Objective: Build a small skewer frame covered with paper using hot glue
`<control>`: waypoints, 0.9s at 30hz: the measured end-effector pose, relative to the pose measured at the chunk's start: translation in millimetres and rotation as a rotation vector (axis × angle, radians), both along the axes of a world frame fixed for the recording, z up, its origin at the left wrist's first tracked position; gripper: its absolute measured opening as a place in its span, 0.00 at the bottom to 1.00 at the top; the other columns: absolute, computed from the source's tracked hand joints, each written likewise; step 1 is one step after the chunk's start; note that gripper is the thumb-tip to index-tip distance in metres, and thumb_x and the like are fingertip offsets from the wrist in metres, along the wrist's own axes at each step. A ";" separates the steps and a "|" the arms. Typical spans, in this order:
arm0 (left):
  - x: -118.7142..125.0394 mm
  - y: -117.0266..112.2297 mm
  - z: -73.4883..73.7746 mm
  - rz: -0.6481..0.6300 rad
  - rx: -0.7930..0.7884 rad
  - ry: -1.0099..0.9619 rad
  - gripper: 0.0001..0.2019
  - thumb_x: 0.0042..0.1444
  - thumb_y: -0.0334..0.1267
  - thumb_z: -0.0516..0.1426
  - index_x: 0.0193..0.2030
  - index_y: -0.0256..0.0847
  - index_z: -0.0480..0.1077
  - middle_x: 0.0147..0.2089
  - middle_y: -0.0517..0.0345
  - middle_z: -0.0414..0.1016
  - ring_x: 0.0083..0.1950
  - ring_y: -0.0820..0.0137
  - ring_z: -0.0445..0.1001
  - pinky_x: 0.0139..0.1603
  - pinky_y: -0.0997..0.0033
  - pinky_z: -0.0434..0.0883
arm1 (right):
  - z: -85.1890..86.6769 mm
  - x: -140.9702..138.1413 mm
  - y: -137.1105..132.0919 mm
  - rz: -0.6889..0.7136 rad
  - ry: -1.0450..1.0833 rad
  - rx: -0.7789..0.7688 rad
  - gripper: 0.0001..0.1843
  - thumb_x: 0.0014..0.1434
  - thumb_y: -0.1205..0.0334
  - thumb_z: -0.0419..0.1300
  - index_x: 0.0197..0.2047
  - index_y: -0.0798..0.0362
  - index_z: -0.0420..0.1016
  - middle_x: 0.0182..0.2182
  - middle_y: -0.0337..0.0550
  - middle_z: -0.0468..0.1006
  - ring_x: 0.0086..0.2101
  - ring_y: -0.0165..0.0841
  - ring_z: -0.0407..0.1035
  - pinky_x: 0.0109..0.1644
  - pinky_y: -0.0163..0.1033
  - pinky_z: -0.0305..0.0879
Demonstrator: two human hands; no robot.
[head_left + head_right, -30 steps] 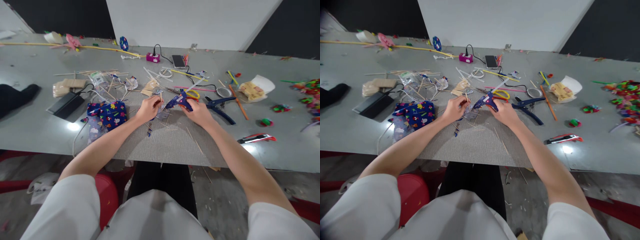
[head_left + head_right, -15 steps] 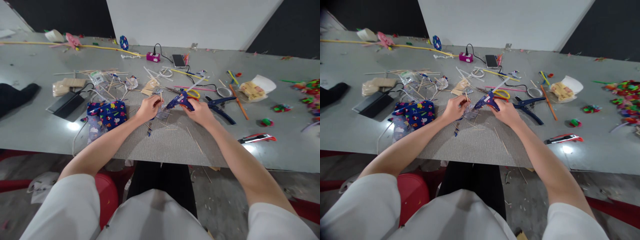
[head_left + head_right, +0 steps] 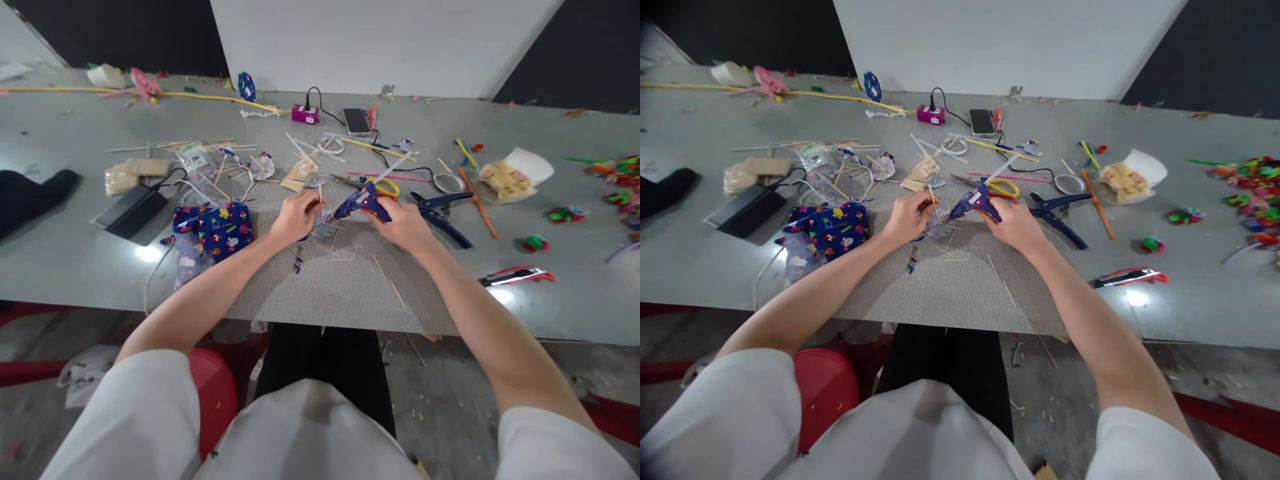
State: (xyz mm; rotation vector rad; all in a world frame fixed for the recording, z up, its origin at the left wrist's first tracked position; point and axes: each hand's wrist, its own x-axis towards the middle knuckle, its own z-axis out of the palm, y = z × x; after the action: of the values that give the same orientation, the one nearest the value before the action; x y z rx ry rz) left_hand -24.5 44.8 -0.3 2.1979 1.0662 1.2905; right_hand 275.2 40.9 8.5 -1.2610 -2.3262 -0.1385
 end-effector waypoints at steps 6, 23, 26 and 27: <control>-0.4 1.2 -1.1 -0.001 0.010 0.007 0.06 0.67 0.32 0.57 0.39 0.38 0.74 0.39 0.53 0.81 0.39 0.71 0.76 0.42 0.71 0.71 | 2.7 1.6 -0.6 0.002 -0.011 0.000 0.19 0.72 0.48 0.57 0.54 0.52 0.78 0.44 0.53 0.86 0.38 0.46 0.82 0.40 0.46 0.73; -1.0 0.7 -0.1 0.003 -0.003 0.012 0.06 0.67 0.33 0.57 0.40 0.38 0.74 0.40 0.52 0.81 0.39 0.70 0.76 0.42 0.70 0.71 | 10.8 8.6 -2.1 -0.003 -0.058 0.028 0.17 0.72 0.49 0.55 0.51 0.52 0.78 0.39 0.52 0.86 0.34 0.44 0.80 0.37 0.44 0.67; -1.1 0.7 -0.2 0.004 -0.017 0.017 0.05 0.68 0.33 0.57 0.40 0.38 0.74 0.41 0.52 0.81 0.39 0.71 0.76 0.41 0.71 0.71 | 13.8 9.3 -2.9 -0.006 -0.074 0.036 0.17 0.72 0.48 0.56 0.49 0.52 0.78 0.38 0.51 0.85 0.33 0.43 0.79 0.36 0.43 0.66; -1.1 0.9 -0.4 0.004 -0.020 0.015 0.05 0.68 0.33 0.57 0.40 0.38 0.74 0.41 0.52 0.81 0.39 0.71 0.76 0.41 0.71 0.71 | 14.8 9.4 -3.3 -0.008 -0.083 0.039 0.17 0.72 0.48 0.56 0.49 0.51 0.78 0.38 0.51 0.85 0.33 0.42 0.79 0.36 0.43 0.66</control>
State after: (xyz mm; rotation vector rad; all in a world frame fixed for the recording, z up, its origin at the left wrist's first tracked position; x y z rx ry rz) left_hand -25.5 45.7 -0.7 2.1952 1.0850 1.2617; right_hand 284.5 37.6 23.4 -1.2679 -2.3763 -0.2420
